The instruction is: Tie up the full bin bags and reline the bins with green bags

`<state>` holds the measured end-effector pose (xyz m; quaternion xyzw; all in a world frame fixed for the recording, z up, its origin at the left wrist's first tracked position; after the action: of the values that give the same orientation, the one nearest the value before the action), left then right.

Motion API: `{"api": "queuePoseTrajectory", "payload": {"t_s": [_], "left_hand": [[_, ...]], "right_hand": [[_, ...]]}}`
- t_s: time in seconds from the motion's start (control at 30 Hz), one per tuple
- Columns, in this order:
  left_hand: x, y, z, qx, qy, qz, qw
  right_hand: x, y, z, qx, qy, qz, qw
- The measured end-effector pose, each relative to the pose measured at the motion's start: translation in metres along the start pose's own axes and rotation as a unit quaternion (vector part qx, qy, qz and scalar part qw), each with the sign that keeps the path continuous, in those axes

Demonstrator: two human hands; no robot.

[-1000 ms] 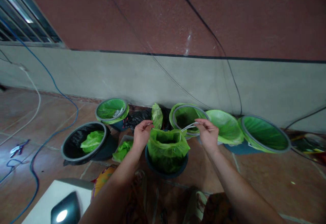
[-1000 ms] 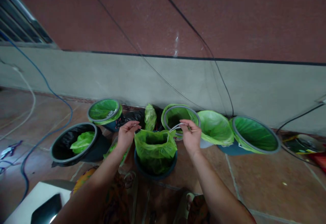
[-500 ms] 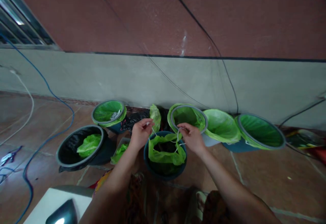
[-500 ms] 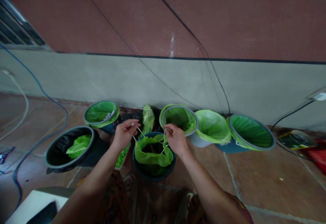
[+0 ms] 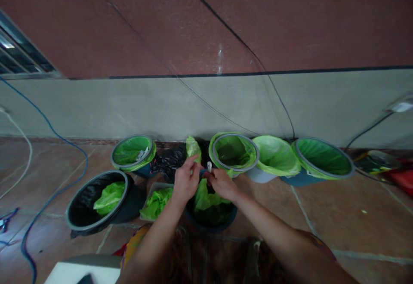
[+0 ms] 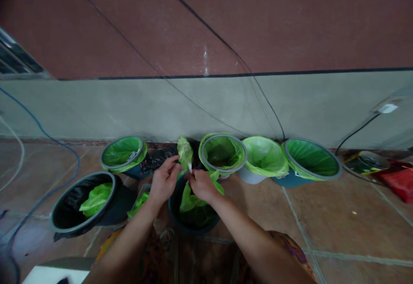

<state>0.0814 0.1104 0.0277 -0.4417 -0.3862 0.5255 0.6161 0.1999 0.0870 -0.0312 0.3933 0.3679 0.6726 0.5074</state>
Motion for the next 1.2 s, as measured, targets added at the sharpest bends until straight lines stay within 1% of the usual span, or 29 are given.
{"api": "queuePoseTrajectory", "payload": {"t_s": [0.03,0.07,0.1,0.17,0.2,0.23,0.27,0.33,0.4,0.47,0.53,0.57,0.63,0.7,0.8,0.87,0.9,0.97,1.03,1.07,1.13,1.17,1.2], "left_hand": [[0.004,0.01,0.008,-0.009,-0.037,0.024,0.999],[0.007,0.02,0.01,-0.022,-0.044,0.046,0.998],[0.009,0.027,0.003,-0.038,-0.016,0.063,0.997],[0.007,0.034,-0.024,-0.075,0.103,0.084,0.988],[0.002,0.035,-0.039,-0.09,0.164,0.088,0.978],[-0.003,0.035,-0.051,-0.102,0.213,0.09,0.968],[-0.008,0.034,-0.06,-0.109,0.248,0.089,0.958],[-0.014,0.036,-0.07,-0.095,0.278,0.078,0.953],[-0.013,0.044,-0.073,-0.048,0.272,0.068,0.959],[-0.01,0.054,-0.074,0.0,0.251,0.063,0.966],[-0.005,0.062,-0.072,0.024,0.226,0.061,0.972],[-0.002,0.065,-0.07,0.028,0.211,0.06,0.975],[0.004,0.071,-0.062,0.028,0.164,0.065,0.984],[0.01,0.079,-0.048,0.021,0.104,0.079,0.991],[0.015,0.093,-0.026,-0.032,0.024,0.123,0.992],[0.014,0.105,-0.018,-0.101,0.001,0.169,0.98],[0.013,0.11,-0.017,-0.138,-0.003,0.194,0.971],[0.01,0.118,-0.019,-0.205,-0.001,0.236,0.95],[0.007,0.121,-0.023,-0.255,0.007,0.263,0.93],[0.007,0.12,-0.026,-0.272,0.012,0.269,0.924],[0.007,0.115,-0.03,-0.292,0.021,0.264,0.919],[0.008,0.112,-0.031,-0.292,0.024,0.253,0.922],[0.009,0.107,-0.031,-0.283,0.024,0.236,0.929]], "right_hand": [[0.001,-0.001,0.006,-0.02,-0.001,-0.004,1.0],[0.002,0.001,0.01,-0.026,0.005,0.002,1.0],[0.003,0.005,0.012,-0.02,0.017,0.015,1.0],[0.003,0.014,0.011,0.007,0.048,0.042,0.998],[0.003,0.018,0.012,0.021,0.053,0.049,0.997],[0.003,0.019,0.014,0.034,0.047,0.05,0.997],[0.003,0.018,0.018,0.048,0.031,0.046,0.997],[0.005,0.013,0.03,0.075,-0.015,0.027,0.997],[0.007,0.004,0.044,0.098,-0.065,0.003,0.993],[0.007,-0.002,0.06,0.118,-0.116,-0.012,0.986],[0.007,-0.004,0.077,0.12,-0.158,-0.013,0.98],[0.007,-0.002,0.085,0.102,-0.166,-0.008,0.981],[0.006,0.005,0.097,0.024,-0.146,0.006,0.989],[0.002,0.006,0.104,-0.08,-0.1,0.009,0.992],[-0.014,-0.011,0.108,-0.2,-0.029,-0.012,0.979],[-0.025,-0.028,0.102,-0.223,0.029,-0.027,0.974],[-0.03,-0.037,0.097,-0.213,0.064,-0.039,0.974],[-0.038,-0.047,0.084,-0.158,0.127,-0.072,0.977],[-0.04,-0.043,0.074,-0.071,0.158,-0.092,0.981],[-0.038,-0.035,0.071,-0.023,0.157,-0.089,0.983],[-0.031,-0.016,0.068,0.062,0.131,-0.066,0.987],[-0.027,-0.009,0.069,0.084,0.109,-0.054,0.989],[-0.023,-0.004,0.071,0.081,0.083,-0.045,0.992]]}}
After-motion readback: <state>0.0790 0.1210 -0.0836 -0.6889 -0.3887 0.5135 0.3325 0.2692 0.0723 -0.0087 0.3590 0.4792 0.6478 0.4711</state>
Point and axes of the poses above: each hand's wrist, its own x-axis towards the middle knuckle, its own z-axis out of the back of the hand, y = z × x, the point moved 10 cm from there along x, towards the middle knuckle, and after that the axes turned 10 degrees about z, right-handed, at the moved point
